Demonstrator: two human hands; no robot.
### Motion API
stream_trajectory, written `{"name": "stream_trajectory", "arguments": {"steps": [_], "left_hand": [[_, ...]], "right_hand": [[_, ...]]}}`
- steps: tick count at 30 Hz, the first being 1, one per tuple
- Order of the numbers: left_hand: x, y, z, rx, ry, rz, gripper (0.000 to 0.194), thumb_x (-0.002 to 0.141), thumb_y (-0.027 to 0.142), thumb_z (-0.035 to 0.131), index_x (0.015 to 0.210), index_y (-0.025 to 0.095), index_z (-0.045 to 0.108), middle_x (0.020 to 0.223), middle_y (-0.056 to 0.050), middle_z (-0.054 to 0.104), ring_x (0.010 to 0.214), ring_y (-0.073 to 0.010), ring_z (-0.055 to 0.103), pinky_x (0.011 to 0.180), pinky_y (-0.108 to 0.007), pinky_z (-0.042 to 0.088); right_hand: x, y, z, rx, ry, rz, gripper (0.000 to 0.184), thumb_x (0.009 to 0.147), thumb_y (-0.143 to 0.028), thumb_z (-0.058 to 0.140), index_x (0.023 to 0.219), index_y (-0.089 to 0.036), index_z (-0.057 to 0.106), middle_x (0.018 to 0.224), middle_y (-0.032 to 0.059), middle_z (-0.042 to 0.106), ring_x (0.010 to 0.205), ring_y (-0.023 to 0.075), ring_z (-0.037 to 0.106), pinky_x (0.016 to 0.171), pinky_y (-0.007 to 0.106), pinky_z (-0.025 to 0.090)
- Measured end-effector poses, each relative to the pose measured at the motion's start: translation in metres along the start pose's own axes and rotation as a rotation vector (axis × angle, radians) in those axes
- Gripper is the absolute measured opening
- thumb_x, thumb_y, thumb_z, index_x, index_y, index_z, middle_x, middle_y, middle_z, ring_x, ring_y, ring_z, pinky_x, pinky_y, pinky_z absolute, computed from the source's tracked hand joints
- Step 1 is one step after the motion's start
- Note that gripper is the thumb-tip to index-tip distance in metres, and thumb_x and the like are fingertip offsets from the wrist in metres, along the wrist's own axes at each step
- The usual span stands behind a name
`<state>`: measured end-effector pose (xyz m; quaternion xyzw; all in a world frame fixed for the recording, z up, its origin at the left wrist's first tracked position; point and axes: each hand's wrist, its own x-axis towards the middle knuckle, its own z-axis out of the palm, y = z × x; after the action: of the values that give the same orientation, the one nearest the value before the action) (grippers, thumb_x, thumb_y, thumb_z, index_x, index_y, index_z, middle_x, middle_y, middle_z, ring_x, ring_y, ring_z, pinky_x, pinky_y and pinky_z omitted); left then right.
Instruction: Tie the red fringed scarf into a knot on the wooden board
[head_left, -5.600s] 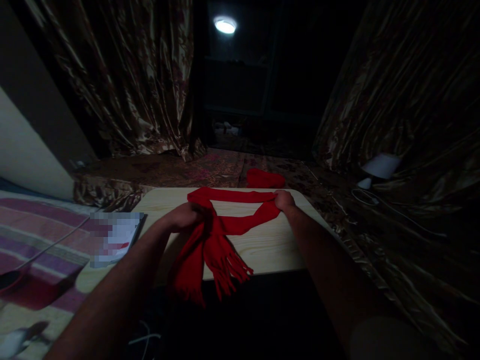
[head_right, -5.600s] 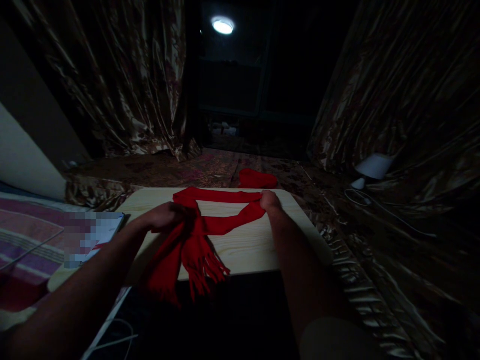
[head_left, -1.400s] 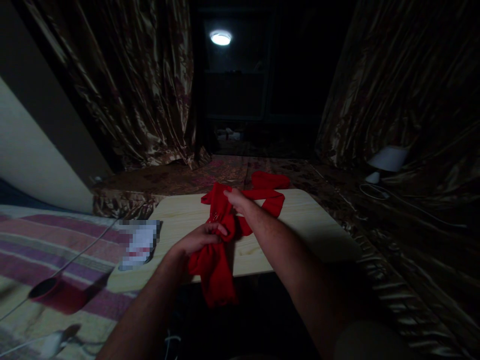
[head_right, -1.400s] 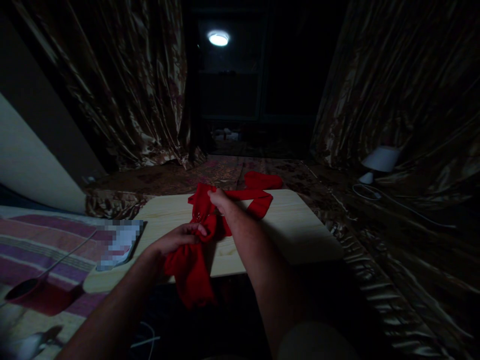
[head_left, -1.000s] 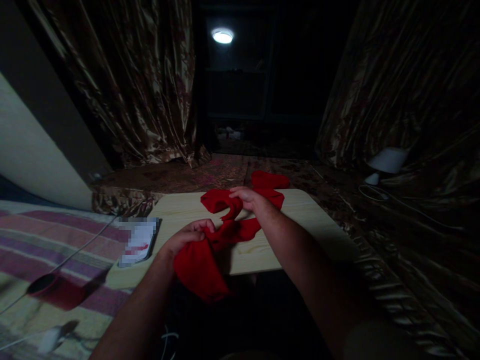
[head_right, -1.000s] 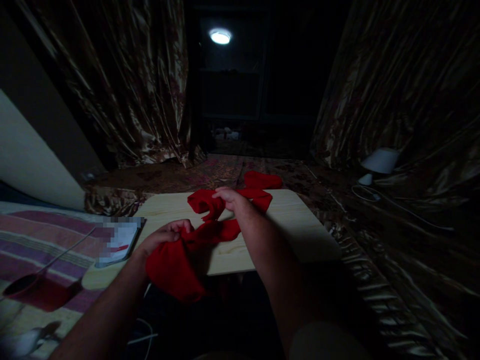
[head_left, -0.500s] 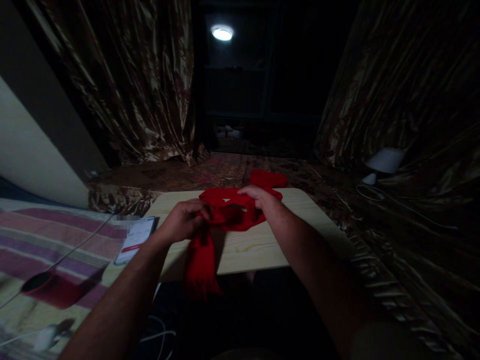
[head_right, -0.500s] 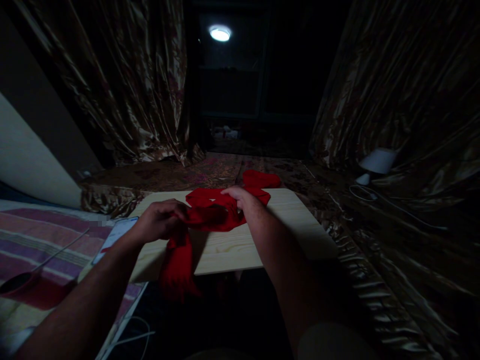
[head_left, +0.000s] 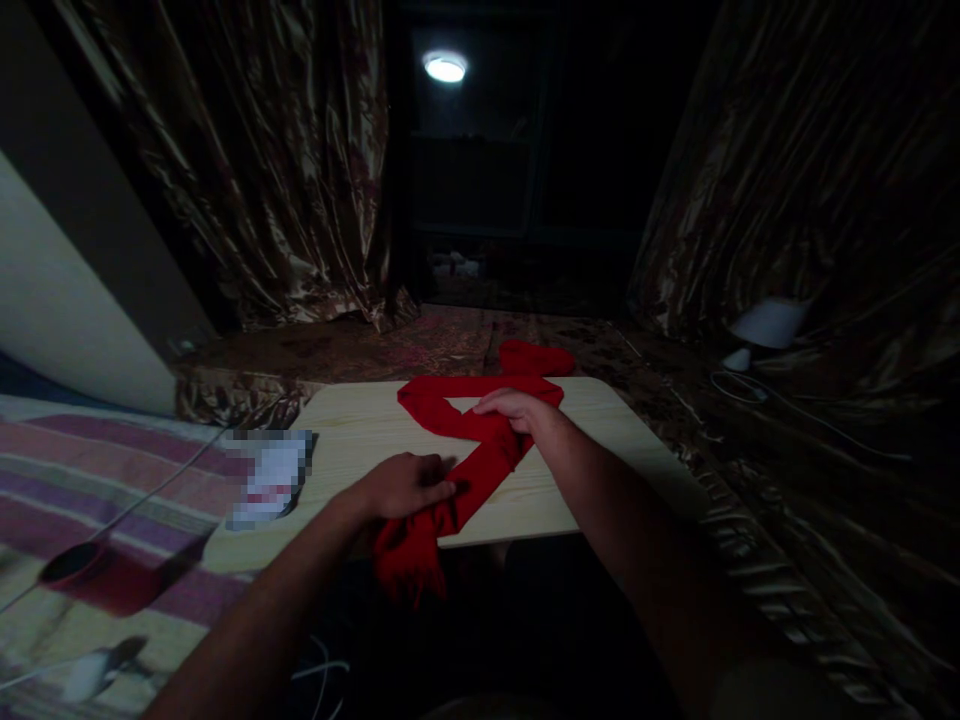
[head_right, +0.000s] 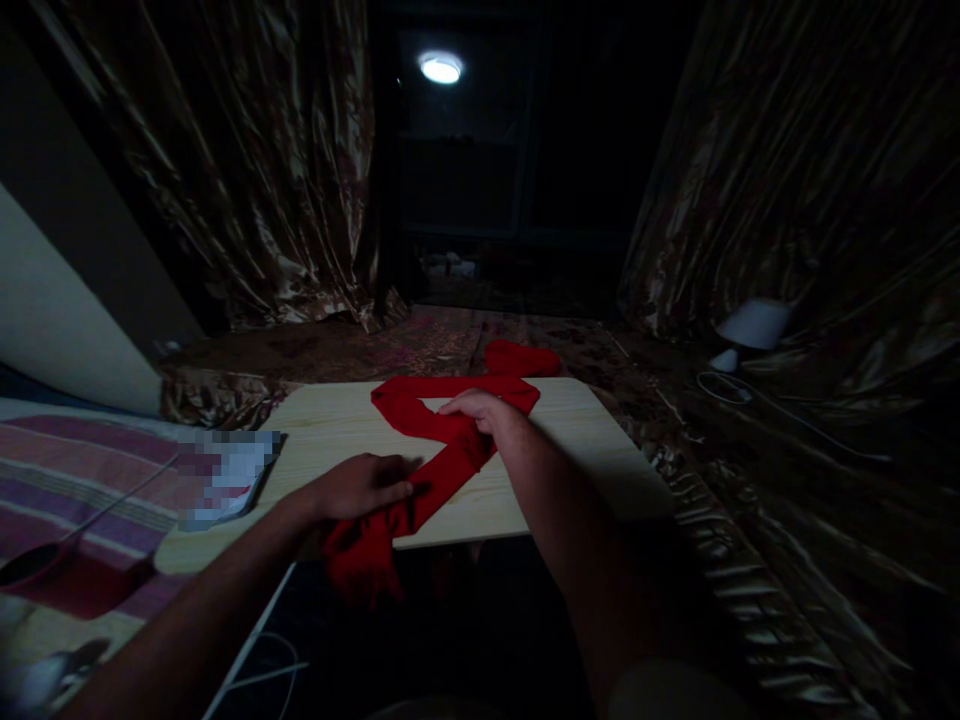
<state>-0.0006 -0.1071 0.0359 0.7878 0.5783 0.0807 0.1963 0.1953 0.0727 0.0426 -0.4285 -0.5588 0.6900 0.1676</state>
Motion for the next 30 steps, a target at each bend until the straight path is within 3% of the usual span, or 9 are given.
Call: {"name": "stream_trajectory", "arguments": {"steps": [4, 7, 10, 13, 16, 21, 26, 30], "left_hand": [[0.009, 0.005, 0.016, 0.198, 0.108, -0.153, 0.051, 0.089, 0.059, 0.044, 0.11, 0.018, 0.067, 0.105, -0.016, 0.072, 0.087, -0.0271, 0.069, 0.071, -0.033, 0.048], [0.017, 0.01, 0.021, 0.236, 0.004, -0.232, 0.043, 0.089, 0.051, 0.043, 0.097, 0.02, 0.07, 0.09, -0.014, 0.074, 0.076, -0.0254, 0.068, 0.063, -0.032, 0.045], [0.023, 0.012, 0.015, 0.206, -0.088, -0.177, 0.037, 0.088, 0.045, 0.043, 0.085, 0.021, 0.072, 0.077, -0.01, 0.072, 0.067, -0.0218, 0.065, 0.061, -0.03, 0.043], [0.03, 0.005, 0.005, 0.113, -0.105, -0.139, 0.032, 0.084, 0.044, 0.05, 0.076, 0.02, 0.07, 0.068, -0.007, 0.069, 0.062, -0.0194, 0.061, 0.059, -0.028, 0.041], [0.037, -0.007, -0.004, 0.018, -0.096, -0.148, 0.033, 0.081, 0.046, 0.053, 0.066, 0.019, 0.065, 0.061, -0.005, 0.063, 0.06, -0.0178, 0.056, 0.058, -0.028, 0.04], [0.045, -0.02, -0.012, -0.051, -0.204, -0.086, 0.023, 0.072, 0.038, 0.06, 0.059, 0.019, 0.062, 0.058, -0.002, 0.058, 0.06, -0.0174, 0.053, 0.063, -0.029, 0.042], [0.05, -0.029, -0.012, -0.107, -0.228, -0.108, 0.03, 0.071, 0.044, 0.058, 0.054, 0.02, 0.054, 0.053, -0.001, 0.051, 0.059, -0.016, 0.046, 0.059, -0.027, 0.04], [0.051, -0.033, -0.014, -0.105, -0.251, -0.098, 0.031, 0.071, 0.044, 0.06, 0.052, 0.021, 0.051, 0.051, 0.0, 0.048, 0.059, -0.0159, 0.045, 0.059, -0.027, 0.039]], "right_hand": [[-0.014, 0.016, 0.003, -0.049, 0.022, 0.062, 0.011, 0.077, -0.01, 0.075, 0.082, -0.015, 0.066, 0.076, 0.0027, 0.074, 0.07, 0.0142, 0.071, 0.074, 0.026, 0.058], [-0.021, 0.03, 0.005, -0.181, 0.083, 0.11, 0.018, 0.074, -0.011, 0.077, 0.086, -0.016, 0.065, 0.071, -0.0002, 0.071, 0.063, 0.0124, 0.068, 0.063, 0.022, 0.056], [-0.027, 0.038, 0.005, -0.23, 0.121, 0.105, 0.04, 0.067, -0.007, 0.08, 0.102, -0.018, 0.064, 0.068, -0.0039, 0.069, 0.053, 0.0112, 0.063, 0.051, 0.019, 0.05], [-0.033, 0.039, 0.001, -0.132, 0.053, -0.007, 0.057, 0.068, -0.008, 0.075, 0.121, -0.021, 0.059, 0.073, -0.0044, 0.069, 0.047, 0.0094, 0.058, 0.042, 0.017, 0.042], [-0.038, 0.042, -0.005, -0.094, -0.033, -0.111, 0.058, 0.069, -0.009, 0.072, 0.124, -0.021, 0.059, 0.08, -0.0026, 0.07, 0.047, 0.008, 0.056, 0.04, 0.017, 0.038], [-0.044, 0.053, -0.01, -0.232, -0.048, -0.027, 0.058, 0.064, -0.004, 0.069, 0.12, -0.017, 0.062, 0.066, -0.0046, 0.066, 0.043, 0.0081, 0.051, 0.04, 0.018, 0.036], [-0.055, 0.045, -0.017, -0.057, -0.086, -0.154, 0.06, 0.07, -0.012, 0.06, 0.13, -0.018, 0.057, 0.051, -0.0109, 0.05, 0.037, 0.0057, 0.038, 0.038, 0.015, 0.027], [-0.062, 0.043, -0.02, -0.246, -0.119, -0.071, 0.049, 0.065, -0.01, 0.059, 0.113, -0.014, 0.064, 0.053, -0.0075, 0.056, 0.036, 0.0064, 0.04, 0.037, 0.017, 0.028]]}}
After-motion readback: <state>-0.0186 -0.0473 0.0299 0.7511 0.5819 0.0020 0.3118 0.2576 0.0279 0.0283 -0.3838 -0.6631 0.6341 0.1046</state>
